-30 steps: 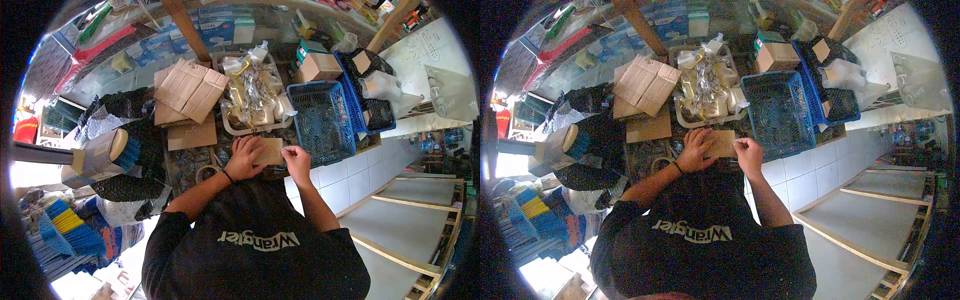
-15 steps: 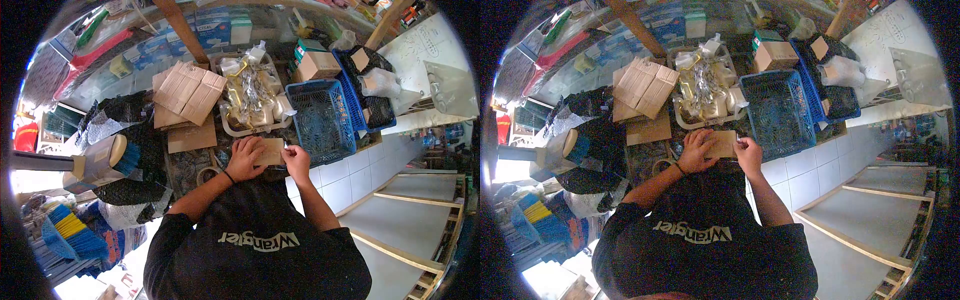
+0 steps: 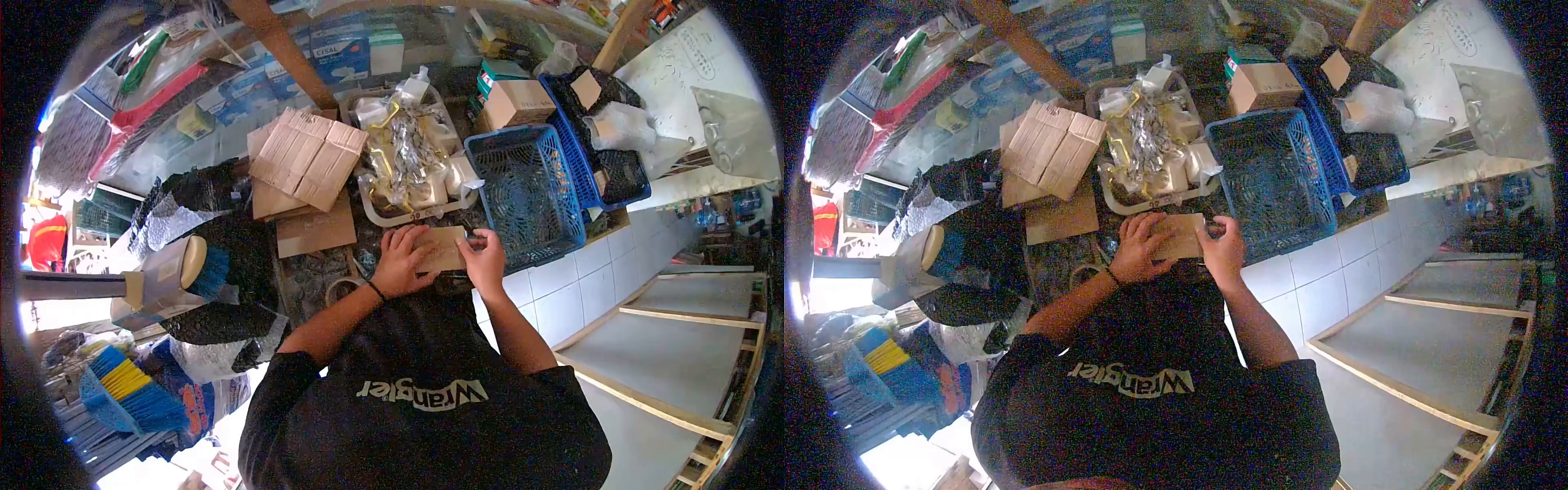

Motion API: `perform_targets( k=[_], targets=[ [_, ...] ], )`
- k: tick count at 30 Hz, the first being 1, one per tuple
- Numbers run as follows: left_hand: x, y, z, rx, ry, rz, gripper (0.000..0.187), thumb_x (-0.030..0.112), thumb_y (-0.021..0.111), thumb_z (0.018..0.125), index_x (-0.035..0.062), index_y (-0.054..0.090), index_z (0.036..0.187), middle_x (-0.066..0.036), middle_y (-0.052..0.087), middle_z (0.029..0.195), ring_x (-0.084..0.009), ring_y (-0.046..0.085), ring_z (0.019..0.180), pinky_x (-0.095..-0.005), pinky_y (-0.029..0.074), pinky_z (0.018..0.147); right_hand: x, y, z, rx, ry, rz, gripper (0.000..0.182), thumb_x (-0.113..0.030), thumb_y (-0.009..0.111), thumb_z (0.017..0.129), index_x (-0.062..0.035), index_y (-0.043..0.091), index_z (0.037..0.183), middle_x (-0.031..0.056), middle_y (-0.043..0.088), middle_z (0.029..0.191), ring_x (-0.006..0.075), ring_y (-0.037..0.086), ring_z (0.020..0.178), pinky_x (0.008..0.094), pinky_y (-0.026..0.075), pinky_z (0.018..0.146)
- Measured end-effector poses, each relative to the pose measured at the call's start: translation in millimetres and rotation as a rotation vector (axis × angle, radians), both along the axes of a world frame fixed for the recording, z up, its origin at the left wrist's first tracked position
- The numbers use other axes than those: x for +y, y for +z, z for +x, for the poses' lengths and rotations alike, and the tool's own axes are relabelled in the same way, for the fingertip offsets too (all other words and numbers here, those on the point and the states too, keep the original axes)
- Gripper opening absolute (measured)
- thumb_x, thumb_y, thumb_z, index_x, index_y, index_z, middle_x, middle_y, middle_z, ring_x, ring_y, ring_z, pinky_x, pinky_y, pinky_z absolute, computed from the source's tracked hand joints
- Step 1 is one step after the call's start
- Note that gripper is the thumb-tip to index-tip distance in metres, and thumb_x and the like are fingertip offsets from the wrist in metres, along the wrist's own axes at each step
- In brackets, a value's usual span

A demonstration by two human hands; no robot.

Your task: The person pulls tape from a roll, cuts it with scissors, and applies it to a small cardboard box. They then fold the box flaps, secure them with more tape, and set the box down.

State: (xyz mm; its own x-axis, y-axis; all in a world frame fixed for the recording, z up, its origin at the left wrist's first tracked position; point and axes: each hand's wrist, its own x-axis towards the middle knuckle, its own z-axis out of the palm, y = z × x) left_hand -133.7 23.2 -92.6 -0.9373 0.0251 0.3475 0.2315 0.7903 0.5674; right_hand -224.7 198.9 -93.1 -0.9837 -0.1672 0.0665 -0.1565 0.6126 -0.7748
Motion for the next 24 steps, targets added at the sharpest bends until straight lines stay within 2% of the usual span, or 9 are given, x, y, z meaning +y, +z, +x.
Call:
perform_targets(
  k=[5, 11, 14, 19, 24],
  targets=[
    [0, 3, 1, -0.005, 0.021, -0.010, 0.057, 0.033, 0.073, 0.061, 0.0167, 0.056, 0.113, -0.010, 0.041, 0.127, -0.0310, 0.036, 0.119, -0.0509, 0.026, 0.096, -12, 7, -7, -0.077, 0.007, 0.002, 0.029, -0.021, 0.069, 0.076, 0.0011, 0.057, 0.092, 0.0098, 0.063, 0.077, 0.0185, 0.060, 0.071, 0.0294, 0.047, 0.066],
    [-1, 1, 1, 0.017, 0.036, 0.027, 0.056, 0.031, 0.074, 0.059, 0.0170, 0.057, 0.110, -0.009, 0.042, 0.125, -0.0317, 0.036, 0.118, -0.0496, 0.026, 0.096, 5, -1, 13, -0.172, 0.046, -0.155, 0.025, -0.020, 0.067, 0.079, 0.0003, 0.058, 0.091, 0.0076, 0.061, 0.079, 0.0146, 0.058, 0.073, 0.0279, 0.046, 0.066],
    [1, 0, 0, 0.021, 0.026, 0.024, 0.055, 0.030, 0.075, 0.058, 0.0167, 0.057, 0.109, -0.009, 0.043, 0.125, -0.0317, 0.037, 0.117, -0.0490, 0.027, 0.096, 6, -5, 18, -0.128, 0.023, -0.162, 0.032, -0.028, 0.066, 0.079, -0.0012, 0.056, 0.092, 0.0119, 0.061, 0.082, 0.0242, 0.060, 0.074, 0.0344, 0.045, 0.067],
    [0, 1, -1, 0.039, -0.005, -0.010, 0.057, 0.034, 0.075, 0.060, 0.0176, 0.055, 0.111, -0.012, 0.043, 0.124, -0.0352, 0.038, 0.115, -0.0498, 0.028, 0.095, -5, -8, 6, -0.110, 0.000, -0.144, 0.025, -0.025, 0.062, 0.082, -0.0018, 0.056, 0.090, 0.0105, 0.062, 0.081, 0.0217, 0.059, 0.074, 0.0345, 0.045, 0.066],
    [2, 4, -1, 0.042, 0.010, -0.018, 0.055, 0.031, 0.075, 0.059, 0.0162, 0.057, 0.109, -0.010, 0.043, 0.124, -0.0328, 0.038, 0.116, -0.0483, 0.028, 0.095, -7, -16, 2, -0.202, -0.035, -0.273, 0.026, -0.027, 0.058, 0.086, -0.0015, 0.056, 0.088, 0.0105, 0.060, 0.078, 0.0199, 0.057, 0.073, 0.0328, 0.044, 0.067]
  ],
)
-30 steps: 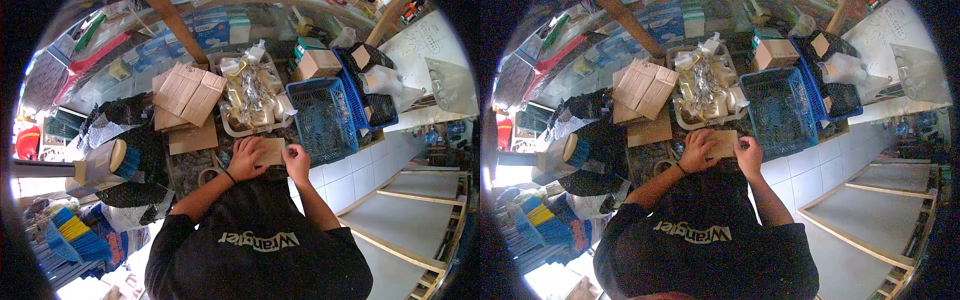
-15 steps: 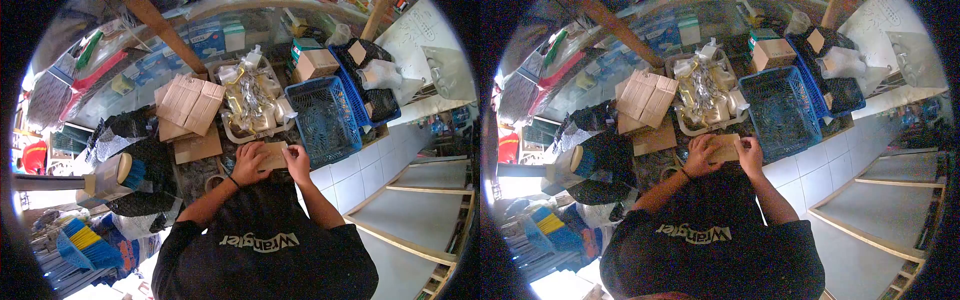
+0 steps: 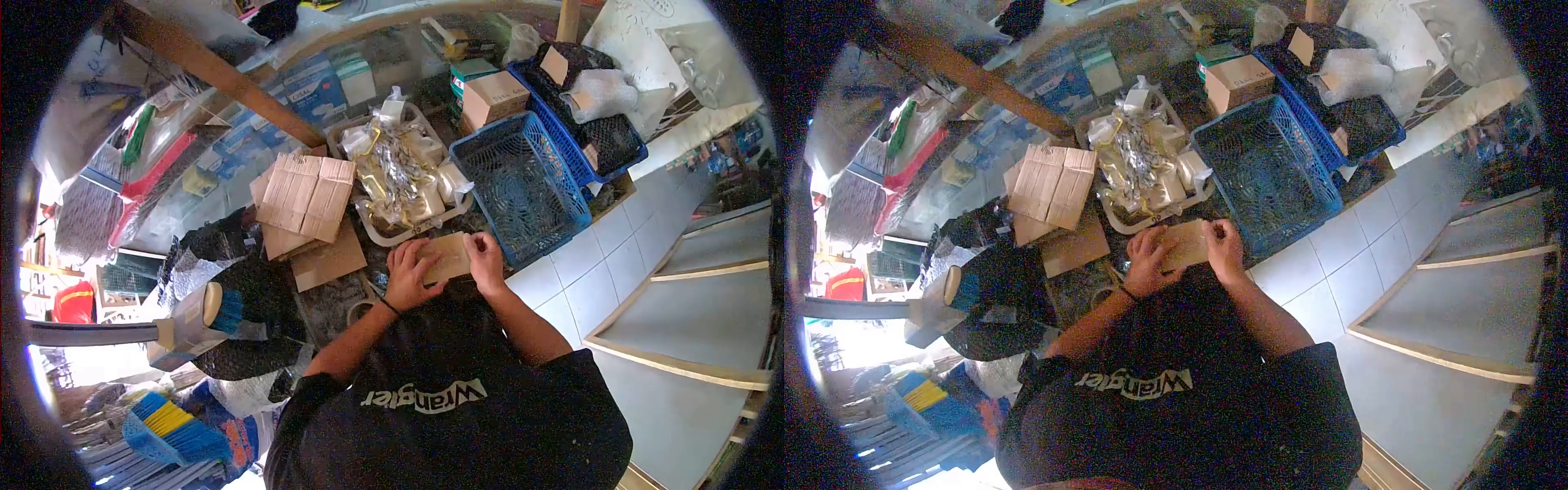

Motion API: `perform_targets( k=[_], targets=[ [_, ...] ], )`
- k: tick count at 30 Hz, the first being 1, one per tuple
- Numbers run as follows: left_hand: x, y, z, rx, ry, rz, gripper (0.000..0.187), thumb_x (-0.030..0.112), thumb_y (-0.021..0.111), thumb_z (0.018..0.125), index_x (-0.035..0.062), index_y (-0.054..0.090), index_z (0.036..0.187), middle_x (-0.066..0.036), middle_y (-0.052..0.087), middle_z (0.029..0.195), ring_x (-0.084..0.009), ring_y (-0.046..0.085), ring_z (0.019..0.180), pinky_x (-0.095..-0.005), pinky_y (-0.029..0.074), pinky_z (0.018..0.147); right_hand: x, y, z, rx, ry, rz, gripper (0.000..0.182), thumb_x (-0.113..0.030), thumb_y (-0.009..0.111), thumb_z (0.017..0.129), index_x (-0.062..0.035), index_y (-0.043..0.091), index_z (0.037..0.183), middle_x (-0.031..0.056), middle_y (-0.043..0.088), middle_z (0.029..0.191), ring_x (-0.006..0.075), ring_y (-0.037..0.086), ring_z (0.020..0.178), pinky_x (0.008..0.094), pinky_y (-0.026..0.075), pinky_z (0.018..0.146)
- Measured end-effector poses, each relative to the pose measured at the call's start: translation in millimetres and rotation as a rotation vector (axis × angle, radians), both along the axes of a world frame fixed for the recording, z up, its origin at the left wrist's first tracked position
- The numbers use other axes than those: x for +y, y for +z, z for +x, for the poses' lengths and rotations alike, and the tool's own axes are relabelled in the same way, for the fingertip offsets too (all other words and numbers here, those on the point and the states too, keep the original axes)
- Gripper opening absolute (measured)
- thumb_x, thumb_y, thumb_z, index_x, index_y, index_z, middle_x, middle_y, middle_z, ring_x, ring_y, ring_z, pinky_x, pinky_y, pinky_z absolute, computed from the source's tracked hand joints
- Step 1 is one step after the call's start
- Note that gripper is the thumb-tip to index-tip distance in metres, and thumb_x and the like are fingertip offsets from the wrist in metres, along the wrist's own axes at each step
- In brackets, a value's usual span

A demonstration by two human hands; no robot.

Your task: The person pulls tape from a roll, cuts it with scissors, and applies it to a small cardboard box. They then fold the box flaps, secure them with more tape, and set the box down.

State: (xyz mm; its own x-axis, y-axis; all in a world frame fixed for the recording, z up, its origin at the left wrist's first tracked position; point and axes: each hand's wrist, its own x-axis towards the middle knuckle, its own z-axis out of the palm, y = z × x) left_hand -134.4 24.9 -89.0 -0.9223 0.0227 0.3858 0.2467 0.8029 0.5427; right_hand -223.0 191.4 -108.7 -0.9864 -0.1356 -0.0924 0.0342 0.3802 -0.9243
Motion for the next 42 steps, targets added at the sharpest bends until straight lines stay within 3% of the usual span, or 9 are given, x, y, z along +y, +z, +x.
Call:
perform_targets(
  k=[2, 5, 8, 14, 17, 20, 26, 35, 42],
  targets=[
    [1, 1, 0, 0.002, -0.002, 0.000, 0.055, 0.030, 0.075, 0.058, 0.0158, 0.058, 0.108, -0.010, 0.043, 0.124, -0.0316, 0.037, 0.117, -0.0476, 0.028, 0.095, 2, -25, -2, -0.029, -0.040, -0.048, 0.028, -0.029, 0.056, 0.087, -0.0011, 0.055, 0.089, 0.0098, 0.059, 0.079, 0.0191, 0.055, 0.073, 0.0318, 0.043, 0.068],
    [1, -2, -1, 0.002, -0.011, -0.015, 0.056, 0.031, 0.075, 0.058, 0.0155, 0.057, 0.110, -0.010, 0.043, 0.124, -0.0319, 0.037, 0.116, -0.0475, 0.028, 0.094, 3, -19, 0, -0.214, -0.029, -0.226, 0.034, -0.034, 0.051, 0.089, -0.0006, 0.055, 0.092, 0.0095, 0.059, 0.083, 0.0194, 0.054, 0.078, 0.0320, 0.042, 0.072],
    [1, -5, -1, 0.001, -0.013, -0.033, 0.057, 0.033, 0.074, 0.060, 0.0156, 0.056, 0.111, -0.011, 0.042, 0.125, -0.0329, 0.037, 0.116, -0.0475, 0.028, 0.094, 4, -36, -1, -0.206, -0.026, -0.253, 0.038, -0.038, 0.049, 0.091, -0.0005, 0.055, 0.094, 0.0093, 0.058, 0.085, 0.0202, 0.054, 0.082, 0.0329, 0.042, 0.075],
    [-2, -7, 1, -0.008, -0.012, -0.061, 0.056, 0.037, 0.073, 0.063, 0.0157, 0.056, 0.111, -0.011, 0.042, 0.126, -0.0337, 0.036, 0.117, -0.0469, 0.027, 0.094, 14, -66, -9, -0.330, 0.032, -0.070, 0.038, -0.038, 0.053, 0.088, -0.0008, 0.058, 0.095, 0.0095, 0.059, 0.085, 0.0203, 0.055, 0.083, 0.0335, 0.043, 0.076],
    [-1, -5, 2, 0.005, 0.002, -0.074, 0.055, 0.033, 0.074, 0.061, 0.0160, 0.056, 0.110, -0.010, 0.042, 0.125, -0.0321, 0.037, 0.116, -0.0466, 0.028, 0.093, 11, -21, -5, -0.439, -0.033, -0.091, 0.034, -0.034, 0.055, 0.086, -0.0010, 0.059, 0.095, 0.0081, 0.059, 0.085, 0.0183, 0.055, 0.082, 0.0325, 0.043, 0.075],
    [0, -5, 2, -0.012, 0.007, -0.081, 0.055, 0.033, 0.074, 0.061, 0.0163, 0.056, 0.110, -0.010, 0.042, 0.125, -0.0323, 0.037, 0.116, -0.0466, 0.028, 0.093, 7, -18, -4, -0.462, -0.129, -0.257, 0.028, -0.029, 0.057, 0.085, -0.0018, 0.059, 0.094, 0.0061, 0.059, 0.084, 0.0162, 0.054, 0.081, 0.0303, 0.043, 0.074],
    [-2, -5, 3, -0.026, -0.010, -0.063, 0.055, 0.033, 0.074, 0.062, 0.0160, 0.054, 0.112, -0.011, 0.041, 0.126, -0.0329, 0.036, 0.117, -0.0471, 0.027, 0.094, 7, -26, -4, -0.261, -0.034, -0.380, 0.022, -0.024, 0.061, 0.082, -0.0034, 0.059, 0.090, 0.0043, 0.059, 0.085, 0.0149, 0.054, 0.079, 0.0278, 0.042, 0.075],
    [-6, -12, 3, -0.036, -0.050, -0.008, 0.058, 0.030, 0.074, 0.061, 0.0159, 0.054, 0.113, -0.011, 0.040, 0.126, -0.0344, 0.035, 0.118, -0.0478, 0.026, 0.096, -7, -23, -15, -0.360, -0.092, -0.427, 0.026, -0.027, 0.063, 0.081, -0.0018, 0.060, 0.086, 0.0039, 0.059, 0.081, 0.0137, 0.054, 0.075, 0.0276, 0.043, 0.069],
    [-7, -12, 4, -0.042, -0.067, 0.010, 0.056, 0.030, 0.074, 0.062, 0.0148, 0.055, 0.112, -0.012, 0.040, 0.126, -0.0351, 0.035, 0.119, -0.0475, 0.026, 0.096, -6, -27, -11, -0.287, -0.111, -0.410, 0.027, -0.028, 0.063, 0.081, -0.0022, 0.059, 0.086, 0.0043, 0.059, 0.079, 0.0143, 0.054, 0.073, 0.0286, 0.043, 0.068]
  ],
)
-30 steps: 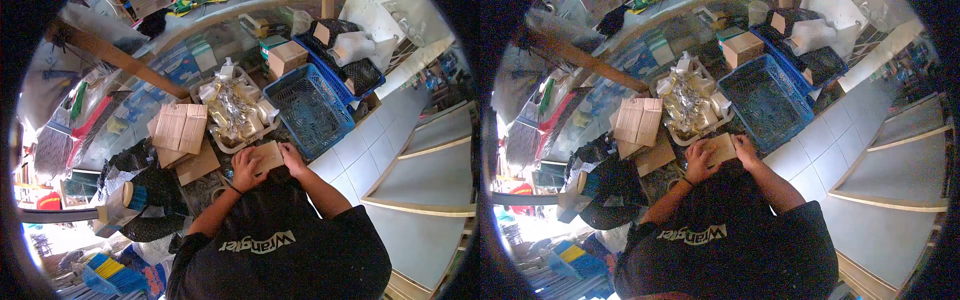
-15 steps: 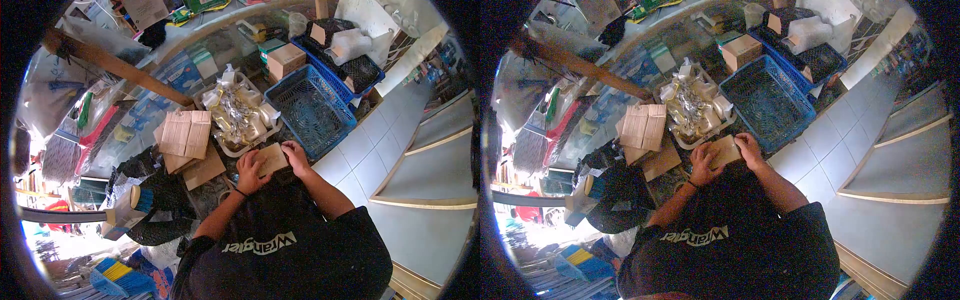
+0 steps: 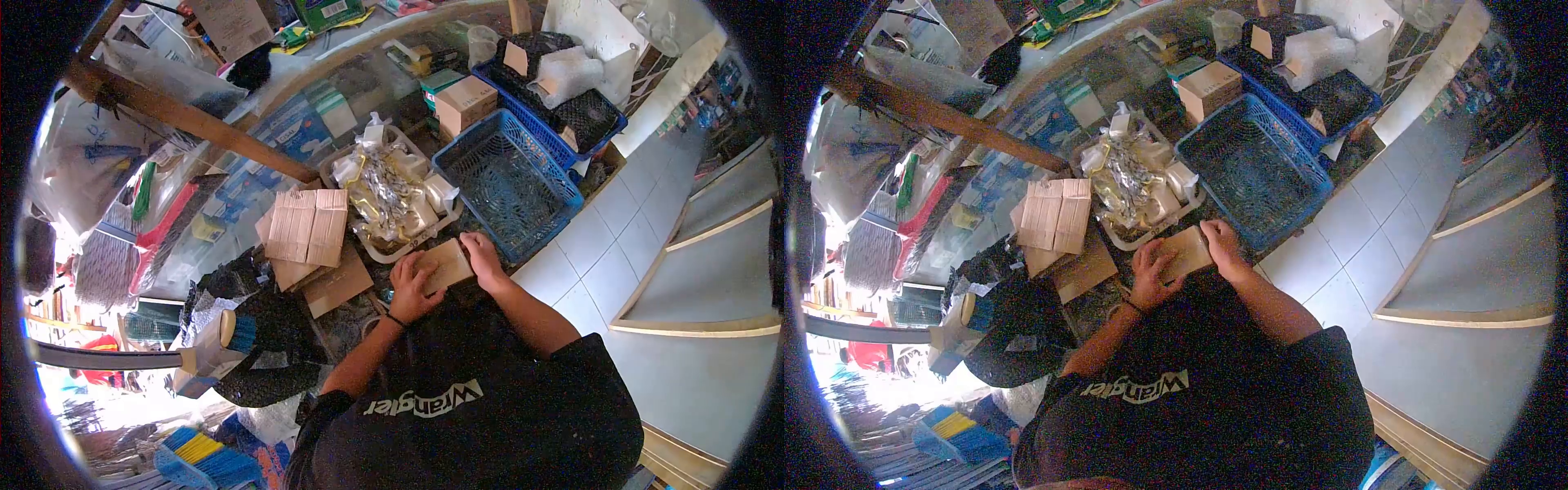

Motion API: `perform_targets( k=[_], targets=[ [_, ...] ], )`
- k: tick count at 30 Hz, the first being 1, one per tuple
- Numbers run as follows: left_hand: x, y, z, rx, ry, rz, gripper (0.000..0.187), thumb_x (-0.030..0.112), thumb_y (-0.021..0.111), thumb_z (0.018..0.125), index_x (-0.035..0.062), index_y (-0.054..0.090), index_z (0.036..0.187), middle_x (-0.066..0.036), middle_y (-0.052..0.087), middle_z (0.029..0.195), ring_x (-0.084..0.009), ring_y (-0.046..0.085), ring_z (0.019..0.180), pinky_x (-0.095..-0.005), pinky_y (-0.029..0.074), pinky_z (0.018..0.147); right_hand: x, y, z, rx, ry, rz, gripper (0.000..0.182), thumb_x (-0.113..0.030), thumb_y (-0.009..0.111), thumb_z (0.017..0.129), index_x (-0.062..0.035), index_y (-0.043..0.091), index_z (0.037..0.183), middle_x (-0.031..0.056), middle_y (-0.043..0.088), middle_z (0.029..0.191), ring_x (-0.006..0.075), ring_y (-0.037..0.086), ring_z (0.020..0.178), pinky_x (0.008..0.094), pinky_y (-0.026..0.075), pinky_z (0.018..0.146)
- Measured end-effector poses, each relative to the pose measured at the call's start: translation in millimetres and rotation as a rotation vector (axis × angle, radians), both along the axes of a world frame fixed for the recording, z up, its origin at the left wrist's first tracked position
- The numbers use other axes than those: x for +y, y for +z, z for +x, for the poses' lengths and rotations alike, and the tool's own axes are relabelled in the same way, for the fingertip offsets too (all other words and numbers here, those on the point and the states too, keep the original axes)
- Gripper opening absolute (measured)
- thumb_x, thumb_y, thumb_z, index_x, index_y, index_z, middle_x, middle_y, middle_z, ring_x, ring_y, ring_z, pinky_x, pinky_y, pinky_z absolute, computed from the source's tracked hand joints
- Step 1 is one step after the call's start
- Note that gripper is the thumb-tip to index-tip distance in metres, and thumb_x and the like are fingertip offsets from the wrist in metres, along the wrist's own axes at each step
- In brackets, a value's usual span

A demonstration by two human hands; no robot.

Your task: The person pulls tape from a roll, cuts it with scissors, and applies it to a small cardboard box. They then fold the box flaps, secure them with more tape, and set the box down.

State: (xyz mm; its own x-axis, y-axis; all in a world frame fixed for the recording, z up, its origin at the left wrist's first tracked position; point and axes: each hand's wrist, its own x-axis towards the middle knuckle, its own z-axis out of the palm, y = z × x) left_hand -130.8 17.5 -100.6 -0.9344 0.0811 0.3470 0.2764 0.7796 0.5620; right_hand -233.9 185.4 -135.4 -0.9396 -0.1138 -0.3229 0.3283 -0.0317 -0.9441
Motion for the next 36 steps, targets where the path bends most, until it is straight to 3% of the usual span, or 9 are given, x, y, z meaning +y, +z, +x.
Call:
perform_targets(
  k=[5, 14, 17, 23, 26, 29, 32, 35, 36],
  targets=[
    [3, 3, -1, 0.030, 0.000, -0.017, 0.056, 0.030, 0.074, 0.061, 0.0144, 0.055, 0.112, -0.012, 0.040, 0.126, -0.0346, 0.035, 0.119, -0.0476, 0.027, 0.096, 5, -3, 8, 0.105, 0.038, 0.031, 0.028, -0.028, 0.063, 0.080, -0.0028, 0.058, 0.090, 0.0046, 0.059, 0.080, 0.0142, 0.054, 0.073, 0.0288, 0.043, 0.067],
    [5, 9, -2, -0.007, 0.009, -0.015, 0.053, 0.028, 0.075, 0.060, 0.0152, 0.056, 0.109, -0.011, 0.041, 0.126, -0.0339, 0.036, 0.118, -0.0475, 0.027, 0.096, 0, 21, 0, -0.105, 0.047, 0.105, 0.035, -0.038, 0.060, 0.083, -0.0029, 0.060, 0.085, 0.0068, 0.060, 0.081, 0.0155, 0.055, 0.074, 0.0298, 0.043, 0.066],
    [4, 7, -2, -0.017, 0.021, -0.015, 0.053, 0.028, 0.075, 0.060, 0.0155, 0.057, 0.108, -0.011, 0.041, 0.126, -0.0337, 0.036, 0.118, -0.0475, 0.027, 0.096, 1, -8, 4, 0.044, 0.024, 0.061, 0.029, -0.030, 0.056, 0.087, -0.0012, 0.060, 0.086, 0.0024, 0.057, 0.075, 0.0112, 0.052, 0.071, 0.0277, 0.041, 0.064],
    [3, 0, -2, 0.019, 0.015, -0.001, 0.053, 0.028, 0.075, 0.059, 0.0158, 0.058, 0.108, -0.010, 0.041, 0.126, -0.0336, 0.037, 0.117, -0.0472, 0.028, 0.096, 23, -5, 18, 0.293, 0.183, 0.462, 0.027, -0.028, 0.055, 0.088, -0.0013, 0.058, 0.086, 0.0026, 0.057, 0.076, 0.0108, 0.050, 0.071, 0.0272, 0.041, 0.067],
    [2, 3, -3, 0.022, 0.009, 0.005, 0.052, 0.028, 0.075, 0.059, 0.0159, 0.058, 0.107, -0.010, 0.041, 0.126, -0.0337, 0.037, 0.116, -0.0471, 0.028, 0.096, 20, -3, 18, 0.243, 0.070, 0.319, 0.024, -0.026, 0.057, 0.087, -0.0016, 0.057, 0.087, 0.0038, 0.057, 0.075, 0.0120, 0.052, 0.069, 0.0277, 0.042, 0.065],
    [3, 4, -2, 0.013, 0.006, 0.007, 0.052, 0.028, 0.075, 0.060, 0.0159, 0.058, 0.108, -0.011, 0.041, 0.126, -0.0337, 0.037, 0.116, -0.0469, 0.028, 0.096, 14, -9, 20, 0.318, 0.099, 0.333, 0.030, -0.032, 0.060, 0.083, -0.0019, 0.058, 0.087, 0.0148, 0.060, 0.082, 0.0260, 0.059, 0.074, 0.0352, 0.045, 0.068],
    [3, 0, -4, 0.007, -0.008, -0.008, 0.053, 0.028, 0.075, 0.060, 0.0161, 0.058, 0.108, -0.011, 0.041, 0.127, -0.0335, 0.037, 0.117, -0.0467, 0.028, 0.096, 16, 19, 25, 0.353, 0.118, 0.361, 0.026, -0.026, 0.062, 0.082, -0.0024, 0.056, 0.089, 0.0144, 0.060, 0.080, 0.0249, 0.059, 0.073, 0.0349, 0.046, 0.066],
    [2, 0, -5, -0.019, -0.002, -0.009, 0.054, 0.029, 0.075, 0.060, 0.0167, 0.057, 0.109, -0.010, 0.041, 0.127, -0.0333, 0.036, 0.117, -0.0469, 0.028, 0.095, 17, 23, 28, 0.459, 0.114, 0.346, 0.021, -0.020, 0.061, 0.082, -0.0015, 0.055, 0.090, 0.0068, 0.059, 0.078, 0.0155, 0.055, 0.070, 0.0289, 0.045, 0.065],
    [3, 0, -4, -0.026, 0.008, -0.011, 0.054, 0.029, 0.075, 0.060, 0.0168, 0.057, 0.110, -0.009, 0.041, 0.127, -0.0333, 0.036, 0.117, -0.0470, 0.028, 0.095, 17, 21, 28, 0.474, 0.117, 0.360, 0.021, -0.018, 0.062, 0.080, -0.0016, 0.055, 0.090, 0.0092, 0.059, 0.080, 0.0189, 0.057, 0.072, 0.0310, 0.046, 0.065]
  ],
)
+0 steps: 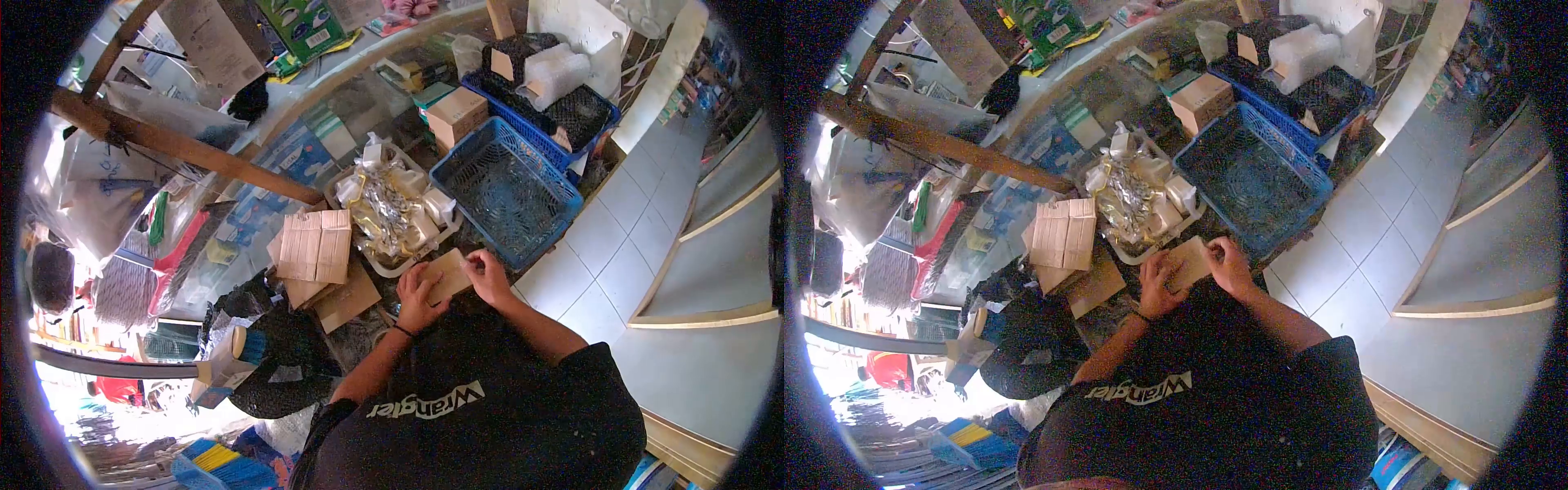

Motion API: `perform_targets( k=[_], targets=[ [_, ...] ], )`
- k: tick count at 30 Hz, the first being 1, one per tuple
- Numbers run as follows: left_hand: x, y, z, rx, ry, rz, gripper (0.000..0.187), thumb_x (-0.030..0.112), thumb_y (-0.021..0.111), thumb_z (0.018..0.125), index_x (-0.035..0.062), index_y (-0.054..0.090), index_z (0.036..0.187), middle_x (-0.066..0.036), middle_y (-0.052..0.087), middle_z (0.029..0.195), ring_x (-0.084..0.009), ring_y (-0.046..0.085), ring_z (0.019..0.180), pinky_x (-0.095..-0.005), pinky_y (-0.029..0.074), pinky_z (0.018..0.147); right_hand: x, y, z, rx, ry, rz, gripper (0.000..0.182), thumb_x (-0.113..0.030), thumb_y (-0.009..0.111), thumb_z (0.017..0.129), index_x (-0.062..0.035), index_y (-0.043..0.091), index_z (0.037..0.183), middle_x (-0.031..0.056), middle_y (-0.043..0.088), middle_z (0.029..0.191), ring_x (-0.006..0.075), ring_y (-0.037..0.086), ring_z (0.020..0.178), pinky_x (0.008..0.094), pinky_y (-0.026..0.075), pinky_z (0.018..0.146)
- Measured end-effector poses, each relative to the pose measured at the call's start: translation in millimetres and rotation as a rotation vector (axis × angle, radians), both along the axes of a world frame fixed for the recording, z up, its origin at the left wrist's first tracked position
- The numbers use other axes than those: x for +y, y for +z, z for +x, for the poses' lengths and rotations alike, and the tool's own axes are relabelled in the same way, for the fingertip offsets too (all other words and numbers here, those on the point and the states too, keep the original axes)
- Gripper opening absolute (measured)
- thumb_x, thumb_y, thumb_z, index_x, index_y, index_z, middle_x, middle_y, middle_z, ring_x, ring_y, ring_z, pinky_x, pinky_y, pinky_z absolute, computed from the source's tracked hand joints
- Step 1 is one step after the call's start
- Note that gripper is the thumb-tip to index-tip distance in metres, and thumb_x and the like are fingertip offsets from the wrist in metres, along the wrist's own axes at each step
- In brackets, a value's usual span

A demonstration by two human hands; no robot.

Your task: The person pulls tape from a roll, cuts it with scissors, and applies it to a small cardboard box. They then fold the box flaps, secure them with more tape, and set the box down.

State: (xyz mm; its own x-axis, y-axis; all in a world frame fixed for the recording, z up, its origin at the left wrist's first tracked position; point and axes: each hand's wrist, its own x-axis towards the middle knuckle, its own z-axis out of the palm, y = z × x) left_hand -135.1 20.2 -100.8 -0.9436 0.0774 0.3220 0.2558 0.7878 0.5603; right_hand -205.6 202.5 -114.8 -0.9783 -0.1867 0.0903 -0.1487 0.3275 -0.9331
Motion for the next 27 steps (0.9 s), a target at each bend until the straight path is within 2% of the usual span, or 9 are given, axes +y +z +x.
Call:
perform_targets(
  k=[2, 3, 9, 12, 18, 21, 24, 25, 27],
  targets=[
    [1, -1, 0, 0.003, 0.012, -0.006, 0.055, 0.029, 0.075, 0.060, 0.0169, 0.057, 0.110, -0.009, 0.040, 0.127, -0.0333, 0.036, 0.118, -0.0472, 0.028, 0.095, 2, -6, 0, 0.028, 0.000, 0.031, 0.021, -0.014, 0.064, 0.077, -0.0019, 0.054, 0.091, 0.0139, 0.058, 0.083, 0.0257, 0.059, 0.077, 0.0353, 0.047, 0.067],
    [2, -1, 1, 0.012, 0.015, -0.011, 0.055, 0.029, 0.075, 0.059, 0.0169, 0.057, 0.110, -0.009, 0.040, 0.128, -0.0333, 0.036, 0.118, -0.0473, 0.028, 0.095, 3, -4, 0, -0.048, 0.004, 0.018, 0.024, -0.016, 0.064, 0.075, -0.0008, 0.054, 0.091, 0.0131, 0.058, 0.086, 0.0255, 0.058, 0.077, 0.0348, 0.047, 0.067],
    [3, -2, 0, 0.019, 0.013, -0.038, 0.055, 0.030, 0.075, 0.058, 0.0152, 0.058, 0.108, -0.009, 0.040, 0.127, -0.0339, 0.036, 0.118, -0.0478, 0.028, 0.095, 0, 18, -8, -0.229, 0.016, 0.134, 0.030, -0.022, 0.065, 0.073, -0.0009, 0.054, 0.090, 0.0130, 0.058, 0.078, 0.0245, 0.058, 0.072, 0.0350, 0.046, 0.064],
    [5, -2, 2, 0.017, 0.030, -0.042, 0.053, 0.029, 0.075, 0.057, 0.0140, 0.059, 0.106, -0.009, 0.041, 0.127, -0.0340, 0.036, 0.118, -0.0477, 0.029, 0.095, -2, -2, -12, -0.184, 0.035, 0.128, 0.030, -0.023, 0.066, 0.073, -0.0008, 0.054, 0.090, 0.0115, 0.058, 0.074, 0.0222, 0.057, 0.069, 0.0342, 0.046, 0.063],
    [10, 6, 3, 0.033, 0.087, -0.009, 0.052, 0.026, 0.075, 0.056, 0.0135, 0.060, 0.104, -0.009, 0.042, 0.126, -0.0322, 0.037, 0.117, -0.0473, 0.031, 0.094, 6, -13, -12, -0.311, 0.104, -0.214, 0.026, -0.019, 0.064, 0.077, -0.0001, 0.054, 0.092, 0.0097, 0.059, 0.076, 0.0187, 0.057, 0.070, 0.0339, 0.045, 0.062],
    [12, 7, 6, 0.041, 0.122, 0.034, 0.051, 0.025, 0.074, 0.056, 0.0139, 0.060, 0.104, -0.009, 0.043, 0.125, -0.0316, 0.038, 0.117, -0.0469, 0.031, 0.094, 12, 11, -3, -0.161, 0.134, -0.031, 0.022, -0.017, 0.063, 0.079, 0.0001, 0.056, 0.091, 0.0125, 0.059, 0.080, 0.0245, 0.058, 0.073, 0.0365, 0.045, 0.063],
    [15, 8, 9, 0.034, 0.165, 0.082, 0.050, 0.025, 0.074, 0.056, 0.0139, 0.061, 0.103, -0.008, 0.043, 0.125, -0.0316, 0.037, 0.119, -0.0464, 0.031, 0.094, 10, 10, 7, 0.269, 0.060, 0.245, 0.018, -0.018, 0.063, 0.081, -0.0007, 0.061, 0.087, 0.0118, 0.061, 0.079, 0.0221, 0.058, 0.068, 0.0320, 0.045, 0.060],
    [16, 8, 10, 0.032, 0.182, 0.096, 0.050, 0.025, 0.074, 0.056, 0.0139, 0.061, 0.103, -0.008, 0.043, 0.125, -0.0317, 0.037, 0.119, -0.0463, 0.031, 0.095, 9, 15, 11, 0.326, 0.039, 0.229, 0.019, -0.019, 0.062, 0.082, -0.0003, 0.060, 0.084, 0.0149, 0.059, 0.077, 0.0267, 0.058, 0.064, 0.0337, 0.045, 0.057],
    [17, 8, 11, 0.051, 0.194, 0.121, 0.049, 0.025, 0.074, 0.056, 0.0138, 0.061, 0.102, -0.008, 0.043, 0.126, -0.0317, 0.036, 0.120, -0.0474, 0.030, 0.096, 11, 18, 15, 0.286, 0.056, 0.299, 0.020, -0.020, 0.061, 0.082, -0.0002, 0.060, 0.083, 0.0149, 0.059, 0.077, 0.0270, 0.058, 0.063, 0.0347, 0.044, 0.056]
  ],
)
